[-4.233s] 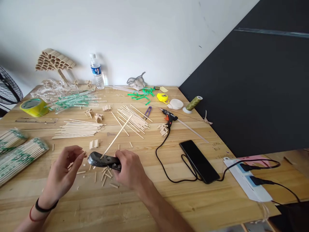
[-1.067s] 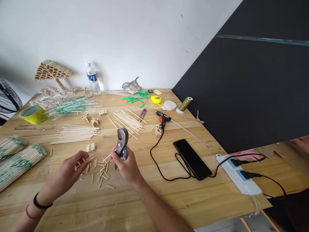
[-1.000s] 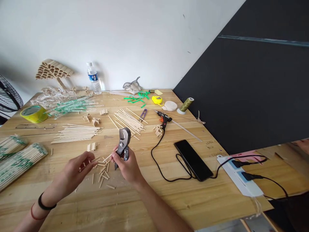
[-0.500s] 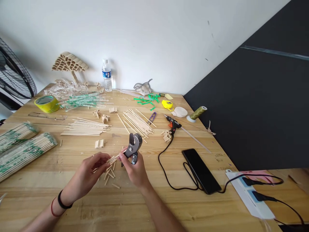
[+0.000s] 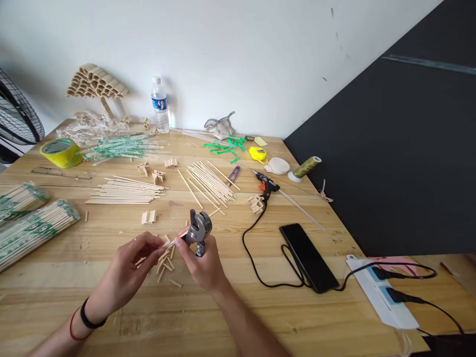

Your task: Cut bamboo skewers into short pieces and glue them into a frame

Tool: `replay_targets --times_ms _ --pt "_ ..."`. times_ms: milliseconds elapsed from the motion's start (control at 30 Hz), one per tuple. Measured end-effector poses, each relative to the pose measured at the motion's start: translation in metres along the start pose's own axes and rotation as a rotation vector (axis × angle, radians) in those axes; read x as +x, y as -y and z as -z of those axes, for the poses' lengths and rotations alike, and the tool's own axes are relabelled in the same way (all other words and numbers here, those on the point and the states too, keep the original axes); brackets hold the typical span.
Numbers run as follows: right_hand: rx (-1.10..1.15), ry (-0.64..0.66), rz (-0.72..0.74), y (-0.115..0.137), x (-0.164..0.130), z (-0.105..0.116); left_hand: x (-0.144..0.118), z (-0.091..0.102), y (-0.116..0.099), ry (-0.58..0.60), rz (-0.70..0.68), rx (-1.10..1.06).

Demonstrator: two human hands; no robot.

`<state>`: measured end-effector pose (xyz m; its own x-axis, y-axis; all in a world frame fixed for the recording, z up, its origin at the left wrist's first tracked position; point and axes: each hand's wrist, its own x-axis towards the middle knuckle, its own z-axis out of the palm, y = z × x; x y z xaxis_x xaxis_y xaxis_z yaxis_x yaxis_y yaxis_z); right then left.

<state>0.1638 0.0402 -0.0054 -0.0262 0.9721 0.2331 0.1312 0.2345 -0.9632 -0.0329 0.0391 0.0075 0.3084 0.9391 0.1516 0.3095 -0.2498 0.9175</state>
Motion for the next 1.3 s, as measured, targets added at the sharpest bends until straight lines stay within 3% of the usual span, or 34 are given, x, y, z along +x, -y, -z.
replay_targets --times_ms 200,300,500,800,1300 --pt "-0.406 0.024 0.247 -0.003 0.012 0.027 0.005 0.015 -0.005 -0.168 -0.027 -0.001" --pt "-0.530 0.049 0.273 -0.003 0.015 0.033 0.003 0.020 -0.005 -0.208 -0.050 -0.039" --pt "-0.480 0.128 0.281 -0.002 0.009 0.018 -0.005 0.014 -0.007 -0.098 -0.121 -0.053" --pt "-0.498 0.153 0.339 -0.007 0.007 0.013 -0.007 0.011 -0.008 -0.061 -0.201 -0.034" --pt "-0.552 0.128 0.311 -0.010 0.003 0.004 -0.007 0.010 -0.007 -0.099 -0.193 -0.049"
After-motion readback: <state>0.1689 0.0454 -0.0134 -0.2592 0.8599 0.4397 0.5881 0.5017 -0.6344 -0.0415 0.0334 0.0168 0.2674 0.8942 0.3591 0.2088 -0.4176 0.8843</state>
